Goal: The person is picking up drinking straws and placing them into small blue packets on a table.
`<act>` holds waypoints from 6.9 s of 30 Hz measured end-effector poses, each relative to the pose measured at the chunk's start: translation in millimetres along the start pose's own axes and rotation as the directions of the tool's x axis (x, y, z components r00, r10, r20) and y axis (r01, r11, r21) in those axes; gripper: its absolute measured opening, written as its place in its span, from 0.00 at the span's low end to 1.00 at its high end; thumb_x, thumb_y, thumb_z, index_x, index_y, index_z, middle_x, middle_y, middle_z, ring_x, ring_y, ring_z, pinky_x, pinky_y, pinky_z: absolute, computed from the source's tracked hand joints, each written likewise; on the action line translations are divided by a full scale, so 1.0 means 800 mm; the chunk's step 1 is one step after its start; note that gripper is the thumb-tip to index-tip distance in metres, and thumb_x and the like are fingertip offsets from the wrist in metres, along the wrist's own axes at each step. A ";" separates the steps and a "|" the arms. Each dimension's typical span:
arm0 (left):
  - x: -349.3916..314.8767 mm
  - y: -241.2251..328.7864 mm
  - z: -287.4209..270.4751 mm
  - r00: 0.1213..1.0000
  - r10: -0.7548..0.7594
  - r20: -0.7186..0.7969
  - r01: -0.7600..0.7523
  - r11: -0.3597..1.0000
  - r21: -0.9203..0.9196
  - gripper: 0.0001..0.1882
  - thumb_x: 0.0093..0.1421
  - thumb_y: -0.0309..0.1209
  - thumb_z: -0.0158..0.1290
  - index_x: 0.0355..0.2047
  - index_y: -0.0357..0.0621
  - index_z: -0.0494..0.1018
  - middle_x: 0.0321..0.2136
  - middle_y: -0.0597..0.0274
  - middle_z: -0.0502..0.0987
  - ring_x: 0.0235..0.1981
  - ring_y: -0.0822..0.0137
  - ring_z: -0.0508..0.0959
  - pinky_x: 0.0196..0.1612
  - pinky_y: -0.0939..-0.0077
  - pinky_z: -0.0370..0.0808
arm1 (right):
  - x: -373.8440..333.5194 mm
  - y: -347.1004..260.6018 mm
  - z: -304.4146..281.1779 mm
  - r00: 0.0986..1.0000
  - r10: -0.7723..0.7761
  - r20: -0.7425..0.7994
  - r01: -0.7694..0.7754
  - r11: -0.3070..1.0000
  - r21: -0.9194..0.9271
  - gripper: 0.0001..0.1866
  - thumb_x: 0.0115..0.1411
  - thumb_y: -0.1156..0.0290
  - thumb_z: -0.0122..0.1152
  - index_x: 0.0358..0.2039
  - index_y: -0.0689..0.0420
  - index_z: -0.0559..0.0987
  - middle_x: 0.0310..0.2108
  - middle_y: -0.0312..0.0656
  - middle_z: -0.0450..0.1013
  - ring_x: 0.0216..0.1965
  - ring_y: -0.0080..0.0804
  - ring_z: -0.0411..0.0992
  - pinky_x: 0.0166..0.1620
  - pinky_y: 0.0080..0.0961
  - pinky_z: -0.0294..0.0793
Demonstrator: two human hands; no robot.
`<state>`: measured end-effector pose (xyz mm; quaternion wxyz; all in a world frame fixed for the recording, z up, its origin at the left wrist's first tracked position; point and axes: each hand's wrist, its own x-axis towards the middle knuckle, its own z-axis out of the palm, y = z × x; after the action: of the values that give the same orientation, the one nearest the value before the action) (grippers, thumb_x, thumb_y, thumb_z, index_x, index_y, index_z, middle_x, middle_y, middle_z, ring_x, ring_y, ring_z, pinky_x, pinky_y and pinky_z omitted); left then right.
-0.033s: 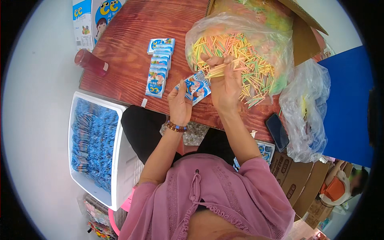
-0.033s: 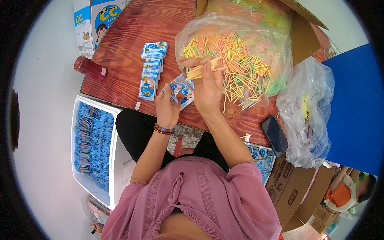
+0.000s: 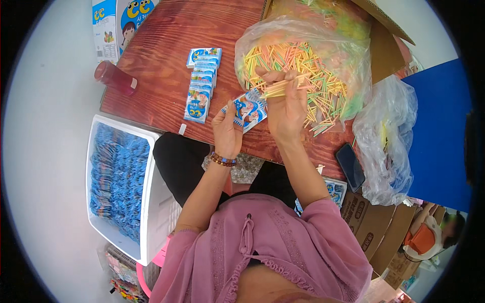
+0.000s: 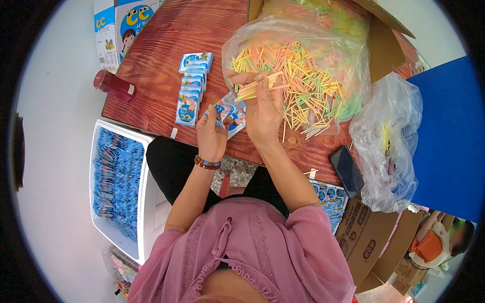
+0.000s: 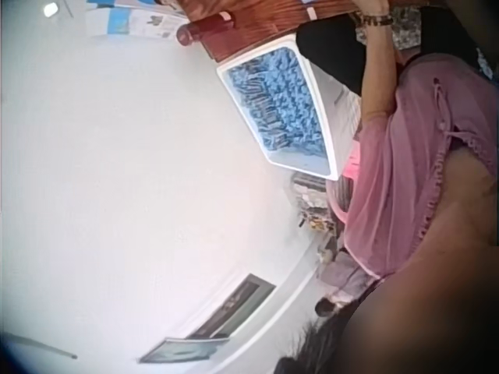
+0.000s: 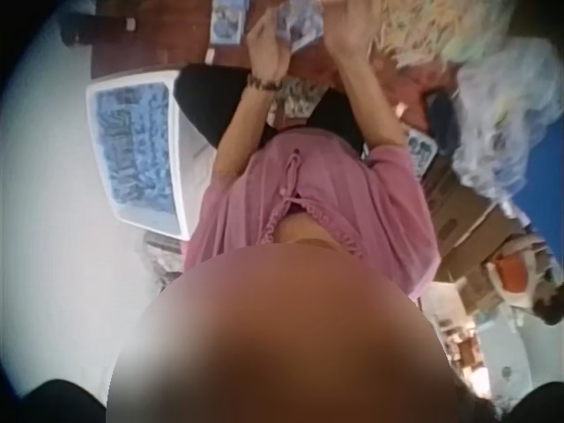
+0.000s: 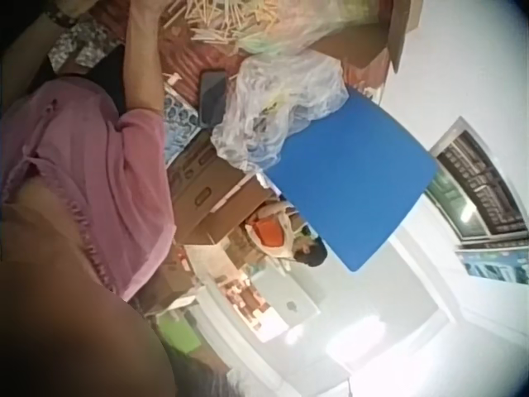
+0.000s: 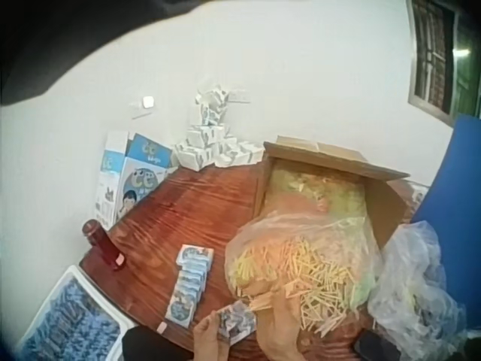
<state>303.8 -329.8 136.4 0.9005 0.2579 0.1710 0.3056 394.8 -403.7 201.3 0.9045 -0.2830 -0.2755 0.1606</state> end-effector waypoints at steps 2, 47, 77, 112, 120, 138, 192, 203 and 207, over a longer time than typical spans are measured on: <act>0.000 0.002 -0.002 0.999 -0.003 -0.034 0.003 1.000 0.017 0.12 0.67 0.32 0.45 0.37 0.36 0.74 0.36 0.58 0.79 0.34 0.71 0.79 0.38 0.74 0.78 | 0.000 0.000 0.004 1.000 -0.012 0.013 0.012 1.000 -0.010 0.10 0.68 0.62 0.44 0.39 0.54 0.67 0.39 0.48 0.74 0.52 0.48 0.68 0.56 0.43 0.61; 0.006 0.040 -0.098 0.710 0.672 -0.211 -0.282 0.546 0.789 0.24 0.60 0.26 0.53 0.55 0.35 0.61 0.53 0.54 0.66 0.53 0.68 0.67 0.54 0.73 0.64 | 0.007 0.157 -0.011 0.592 0.803 -0.066 -0.619 0.401 -0.676 0.14 0.64 0.64 0.51 0.29 0.62 0.73 0.21 0.37 0.71 0.23 0.22 0.76 0.17 0.15 0.71; 0.025 0.010 -0.050 0.765 0.289 0.576 -0.507 -0.282 0.814 0.15 0.51 0.30 0.59 0.39 0.44 0.72 0.30 0.62 0.75 0.35 0.60 0.71 0.43 0.64 0.59 | 0.014 0.033 -0.113 0.851 0.525 0.014 -0.168 0.297 -0.940 0.12 0.53 0.71 0.63 0.37 0.60 0.77 0.34 0.37 0.74 0.31 0.22 0.68 0.35 0.21 0.68; 0.020 0.022 -0.013 0.995 0.073 0.074 -0.103 0.788 0.607 0.08 0.57 0.23 0.57 0.36 0.34 0.75 0.30 0.64 0.79 0.27 0.80 0.77 0.29 0.86 0.74 | -0.010 0.021 -0.100 0.903 0.430 -0.004 -0.329 0.686 -0.648 0.06 0.59 0.74 0.58 0.35 0.63 0.78 0.28 0.33 0.75 0.29 0.13 0.68 0.32 0.12 0.67; 0.010 0.026 -0.022 0.983 0.166 0.074 -0.173 0.735 0.655 0.05 0.58 0.25 0.57 0.31 0.33 0.77 0.25 0.67 0.78 0.25 0.84 0.73 0.27 0.88 0.71 | -0.011 0.020 -0.090 0.862 0.507 0.020 -0.364 0.645 -0.672 0.06 0.58 0.74 0.60 0.35 0.62 0.79 0.28 0.31 0.74 0.31 0.13 0.69 0.34 0.12 0.67; -0.007 0.029 -0.031 0.986 -0.131 -0.099 0.153 0.953 0.260 0.08 0.61 0.34 0.55 0.32 0.43 0.78 0.30 0.67 0.80 0.29 0.78 0.77 0.29 0.82 0.70 | -0.018 -0.010 -0.075 0.768 0.459 0.447 0.085 0.618 -0.782 0.08 0.56 0.74 0.59 0.37 0.59 0.79 0.53 0.45 0.67 0.57 0.37 0.61 0.59 0.35 0.57; -0.003 0.013 -0.047 0.964 -0.204 -0.173 0.250 0.915 0.316 0.07 0.61 0.32 0.55 0.36 0.43 0.77 0.33 0.66 0.80 0.31 0.76 0.77 0.30 0.80 0.71 | 0.033 0.049 -0.216 0.972 0.160 -0.174 -0.235 0.569 -0.788 0.08 0.67 0.72 0.45 0.44 0.57 0.69 0.32 0.38 0.72 0.24 0.17 0.66 0.24 0.16 0.68; -0.003 0.014 -0.043 0.966 -0.190 -0.173 0.235 0.923 0.303 0.08 0.61 0.33 0.55 0.34 0.41 0.77 0.31 0.64 0.80 0.30 0.78 0.78 0.29 0.83 0.71 | 0.067 0.022 -0.184 0.941 0.184 -0.283 -0.336 0.597 -0.729 0.07 0.67 0.71 0.46 0.41 0.60 0.69 0.30 0.40 0.75 0.28 0.23 0.70 0.32 0.20 0.70; -0.002 0.021 -0.040 0.965 -0.191 -0.179 0.226 0.954 0.199 0.08 0.62 0.33 0.54 0.32 0.42 0.76 0.31 0.65 0.80 0.30 0.77 0.77 0.30 0.83 0.71 | 0.076 0.002 -0.170 0.927 0.180 -0.329 -0.265 0.936 -0.234 0.06 0.66 0.74 0.45 0.40 0.62 0.69 0.35 0.45 0.73 0.44 0.39 0.72 0.48 0.33 0.72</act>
<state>280.4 -307.9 120.4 0.8777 0.3104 0.3003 0.2074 523.1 -432.5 131.5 0.8637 -0.4563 -0.1191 0.1780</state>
